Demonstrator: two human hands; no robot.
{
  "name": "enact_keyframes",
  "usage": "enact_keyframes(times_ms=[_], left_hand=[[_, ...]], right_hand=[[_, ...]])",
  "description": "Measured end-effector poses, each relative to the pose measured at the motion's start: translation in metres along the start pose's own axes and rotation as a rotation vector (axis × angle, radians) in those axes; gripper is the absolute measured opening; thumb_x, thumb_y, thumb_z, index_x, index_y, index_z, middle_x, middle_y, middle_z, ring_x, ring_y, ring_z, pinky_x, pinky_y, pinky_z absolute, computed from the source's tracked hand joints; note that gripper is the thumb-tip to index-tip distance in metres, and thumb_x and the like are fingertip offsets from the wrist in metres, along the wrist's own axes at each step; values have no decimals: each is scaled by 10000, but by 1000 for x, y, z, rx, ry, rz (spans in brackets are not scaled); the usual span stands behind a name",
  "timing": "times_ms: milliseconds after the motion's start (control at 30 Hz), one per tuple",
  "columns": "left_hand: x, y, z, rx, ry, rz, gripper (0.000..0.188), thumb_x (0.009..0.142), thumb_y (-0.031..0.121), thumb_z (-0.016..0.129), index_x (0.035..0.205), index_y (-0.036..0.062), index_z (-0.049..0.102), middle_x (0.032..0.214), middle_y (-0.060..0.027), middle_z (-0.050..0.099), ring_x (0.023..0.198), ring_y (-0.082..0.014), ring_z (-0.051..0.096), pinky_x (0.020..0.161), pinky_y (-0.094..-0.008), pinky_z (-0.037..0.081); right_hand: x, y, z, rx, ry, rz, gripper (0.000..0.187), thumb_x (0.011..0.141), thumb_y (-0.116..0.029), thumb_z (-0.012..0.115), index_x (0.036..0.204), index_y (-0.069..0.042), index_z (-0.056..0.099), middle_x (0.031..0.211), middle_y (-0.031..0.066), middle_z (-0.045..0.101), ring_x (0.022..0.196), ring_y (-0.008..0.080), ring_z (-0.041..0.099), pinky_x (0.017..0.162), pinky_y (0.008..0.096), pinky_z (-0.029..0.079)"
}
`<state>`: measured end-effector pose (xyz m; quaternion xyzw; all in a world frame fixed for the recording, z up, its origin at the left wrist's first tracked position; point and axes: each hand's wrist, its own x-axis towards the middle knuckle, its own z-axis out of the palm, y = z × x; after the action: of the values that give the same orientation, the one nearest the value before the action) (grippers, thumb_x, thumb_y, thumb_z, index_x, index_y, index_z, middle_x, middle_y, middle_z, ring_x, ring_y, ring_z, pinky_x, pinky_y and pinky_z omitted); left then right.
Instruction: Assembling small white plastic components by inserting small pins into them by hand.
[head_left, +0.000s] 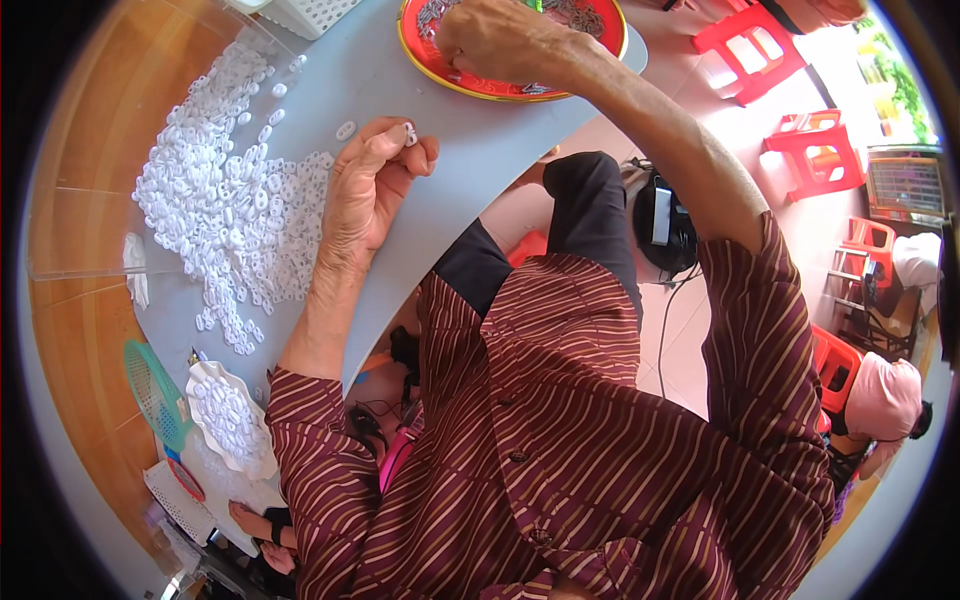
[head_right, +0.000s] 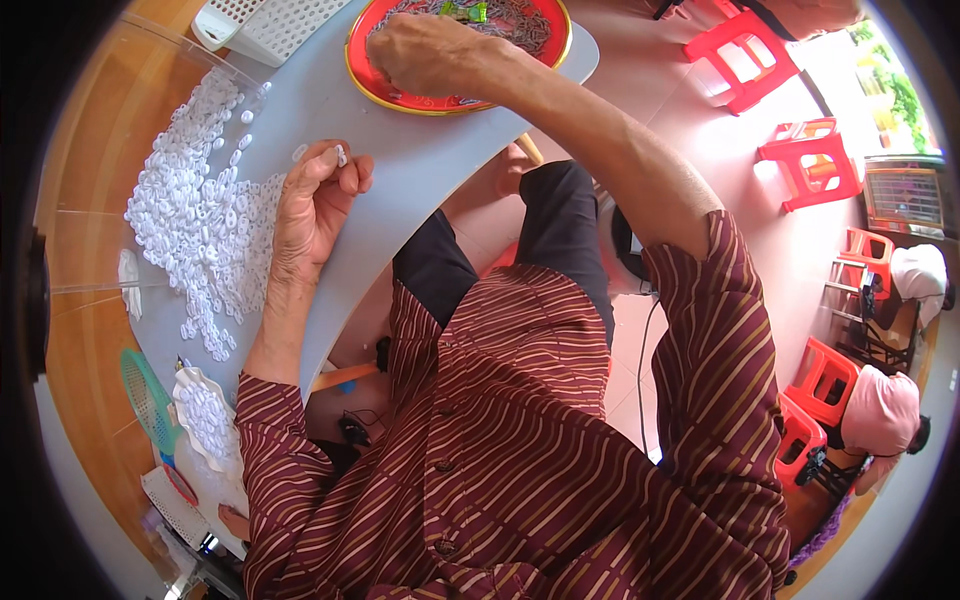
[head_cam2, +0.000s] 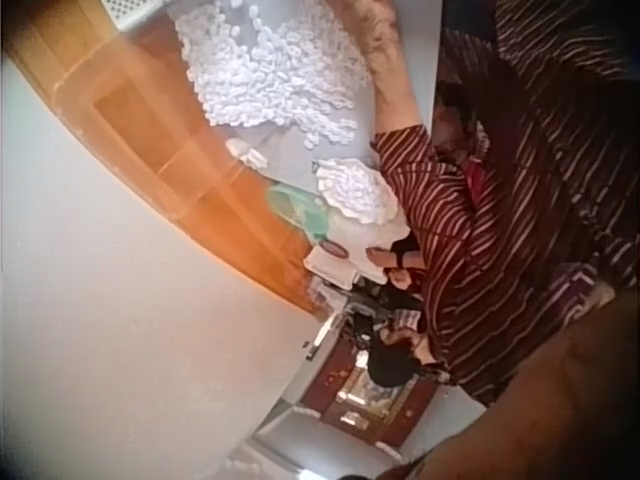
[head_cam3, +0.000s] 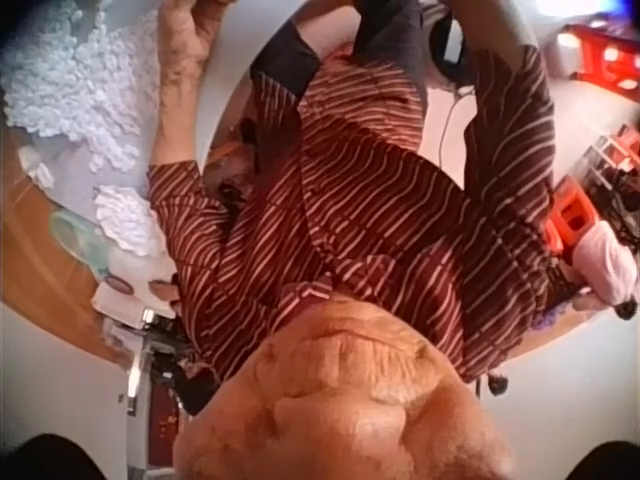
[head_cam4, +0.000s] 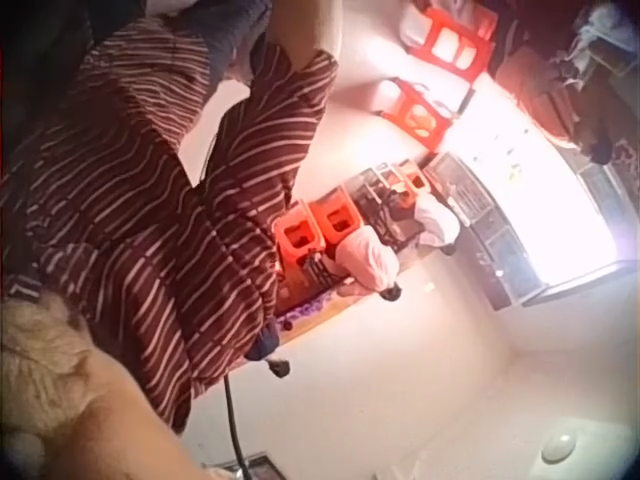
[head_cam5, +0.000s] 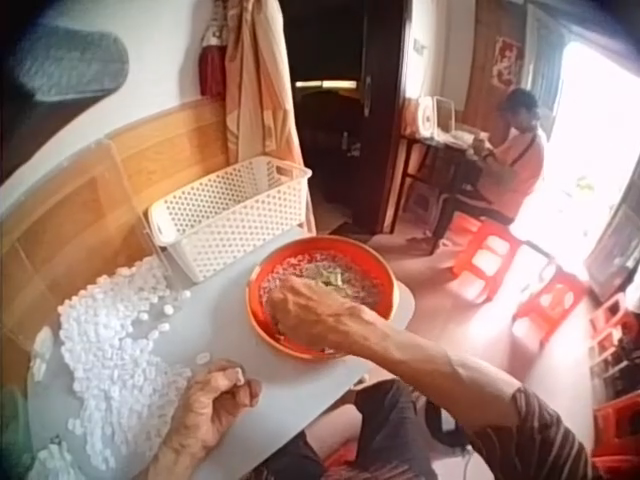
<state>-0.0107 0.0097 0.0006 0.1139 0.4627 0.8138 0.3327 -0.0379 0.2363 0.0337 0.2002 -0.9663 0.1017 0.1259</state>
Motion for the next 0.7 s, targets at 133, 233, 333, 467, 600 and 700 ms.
enact_keyframes(times_ms=[133,233,333,467,600,700], left_hand=[[-1,-2,-4,-7,-1,10,168,871,132,571,945,-17,591,673,-88,574,804,-226,582,786,-316,463],[-3,-1,-4,-3,8,11,164,871,129,570,943,-16,594,671,-88,574,804,-226,581,780,-315,461],[-4,0,2,33,29,27,167,889,156,555,913,-8,576,657,-55,514,781,-205,532,722,-308,423],[1,1,7,36,3,18,169,886,158,563,913,-8,576,657,-54,512,777,-205,533,723,-305,422],[-3,0,3,26,38,26,159,890,148,563,906,-10,576,657,-55,517,774,-207,546,721,-302,434],[-4,0,0,21,50,38,154,894,136,558,906,-16,578,660,-57,524,773,-206,554,721,-301,443]], right_hand=[[1,-7,-12,-25,-58,-20,157,711,-108,629,803,17,650,719,182,633,656,265,626,623,359,497],[1,-6,-30,133,-54,17,138,677,-95,638,680,43,631,663,207,614,620,318,611,582,396,481],[-4,-4,-39,296,-2,119,123,673,-81,648,707,37,647,672,188,632,618,281,621,572,370,486],[-12,17,-28,548,81,120,164,676,-78,668,810,16,682,698,164,659,619,196,628,565,343,486],[-10,-6,-34,583,19,252,183,676,-80,665,846,-21,699,731,152,672,619,171,621,571,331,488],[-22,-32,-37,674,4,271,167,750,-69,651,901,-2,676,739,104,674,637,144,613,570,297,482]])
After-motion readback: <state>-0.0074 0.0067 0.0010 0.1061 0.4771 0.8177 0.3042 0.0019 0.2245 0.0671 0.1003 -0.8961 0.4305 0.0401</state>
